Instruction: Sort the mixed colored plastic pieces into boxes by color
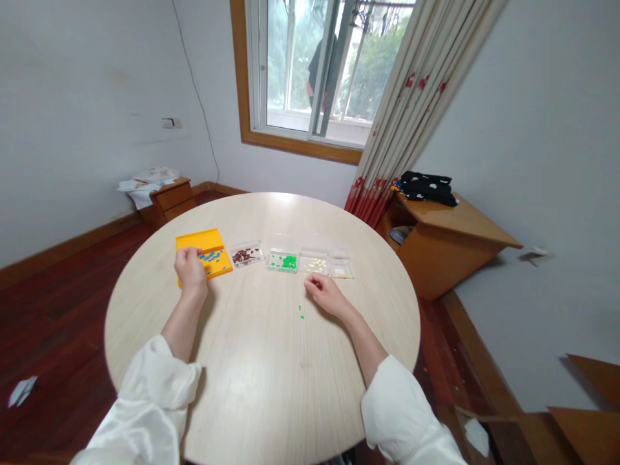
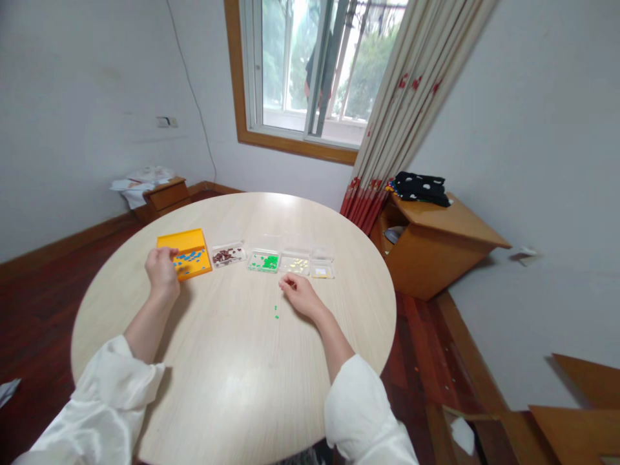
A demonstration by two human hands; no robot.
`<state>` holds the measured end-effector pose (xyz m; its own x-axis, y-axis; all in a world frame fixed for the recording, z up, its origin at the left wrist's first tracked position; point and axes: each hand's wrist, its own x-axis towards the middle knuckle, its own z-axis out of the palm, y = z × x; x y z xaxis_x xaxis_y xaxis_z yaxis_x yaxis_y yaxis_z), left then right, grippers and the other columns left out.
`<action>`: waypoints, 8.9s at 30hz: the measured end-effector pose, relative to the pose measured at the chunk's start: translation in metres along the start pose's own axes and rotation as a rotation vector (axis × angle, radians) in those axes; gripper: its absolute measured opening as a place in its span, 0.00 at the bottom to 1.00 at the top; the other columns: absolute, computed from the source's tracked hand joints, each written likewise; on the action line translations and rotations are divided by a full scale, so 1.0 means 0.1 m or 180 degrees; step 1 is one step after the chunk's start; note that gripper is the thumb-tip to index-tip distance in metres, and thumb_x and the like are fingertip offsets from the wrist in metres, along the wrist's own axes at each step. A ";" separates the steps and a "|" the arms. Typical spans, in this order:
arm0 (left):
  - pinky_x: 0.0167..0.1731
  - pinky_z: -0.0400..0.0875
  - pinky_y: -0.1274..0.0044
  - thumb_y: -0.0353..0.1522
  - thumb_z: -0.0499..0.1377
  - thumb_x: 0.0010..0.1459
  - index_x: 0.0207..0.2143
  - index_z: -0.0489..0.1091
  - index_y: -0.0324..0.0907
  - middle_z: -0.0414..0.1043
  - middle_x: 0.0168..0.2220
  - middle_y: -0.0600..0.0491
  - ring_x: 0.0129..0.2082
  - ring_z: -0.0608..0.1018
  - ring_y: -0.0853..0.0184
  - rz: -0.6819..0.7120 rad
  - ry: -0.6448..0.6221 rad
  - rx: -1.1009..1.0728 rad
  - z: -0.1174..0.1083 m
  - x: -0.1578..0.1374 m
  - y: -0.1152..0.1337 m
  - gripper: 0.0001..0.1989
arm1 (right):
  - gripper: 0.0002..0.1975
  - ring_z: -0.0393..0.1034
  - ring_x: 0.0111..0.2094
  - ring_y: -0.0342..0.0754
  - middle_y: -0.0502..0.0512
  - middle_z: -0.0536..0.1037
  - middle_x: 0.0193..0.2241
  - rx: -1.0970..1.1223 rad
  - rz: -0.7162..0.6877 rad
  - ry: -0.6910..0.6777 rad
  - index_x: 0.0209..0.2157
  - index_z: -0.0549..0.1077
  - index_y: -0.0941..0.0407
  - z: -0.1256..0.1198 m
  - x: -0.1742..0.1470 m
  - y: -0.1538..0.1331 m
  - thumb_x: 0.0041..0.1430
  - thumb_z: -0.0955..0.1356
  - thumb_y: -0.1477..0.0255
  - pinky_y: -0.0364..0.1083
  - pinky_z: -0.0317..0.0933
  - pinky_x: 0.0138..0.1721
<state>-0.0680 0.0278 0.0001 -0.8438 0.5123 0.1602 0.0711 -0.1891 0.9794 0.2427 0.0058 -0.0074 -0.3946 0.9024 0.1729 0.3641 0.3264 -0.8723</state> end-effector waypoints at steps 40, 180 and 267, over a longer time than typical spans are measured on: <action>0.44 0.65 0.70 0.36 0.63 0.49 0.46 0.68 0.42 0.66 0.41 0.48 0.42 0.70 0.62 0.1828 -0.4707 0.1515 0.14 -1.39 -0.04 0.21 | 0.20 0.68 0.41 0.49 0.58 0.77 0.38 -0.0328 0.0160 0.2289 0.48 0.70 0.58 -0.08 0.23 0.34 0.53 0.61 0.72 0.48 0.62 0.43; 0.52 0.54 0.61 0.25 0.52 0.51 0.40 0.63 0.38 0.64 0.43 0.40 0.51 0.63 0.51 0.2277 -0.2181 0.1650 0.64 -0.99 -0.24 0.12 | 0.21 0.56 0.53 0.56 0.67 0.66 0.52 -0.2883 -0.0501 0.1225 0.56 0.58 0.61 0.44 0.36 0.06 0.63 0.53 0.74 0.57 0.44 0.53; 0.49 0.62 0.64 0.34 0.47 0.55 0.32 0.72 0.39 0.67 0.45 0.41 0.47 0.68 0.54 0.1735 -0.1197 0.3382 -1.04 -0.76 0.01 0.15 | 0.29 0.37 0.65 0.54 0.63 0.48 0.64 -0.2911 0.1307 0.0831 0.64 0.46 0.56 0.52 -0.56 -0.08 0.64 0.52 0.61 0.59 0.26 0.61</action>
<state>-0.0586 -0.0986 -0.0237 -0.3780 0.8203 0.4293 0.9042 0.2274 0.3615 0.2183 -0.0618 -0.0341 0.0601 0.9897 0.1297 0.9740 -0.0297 -0.2245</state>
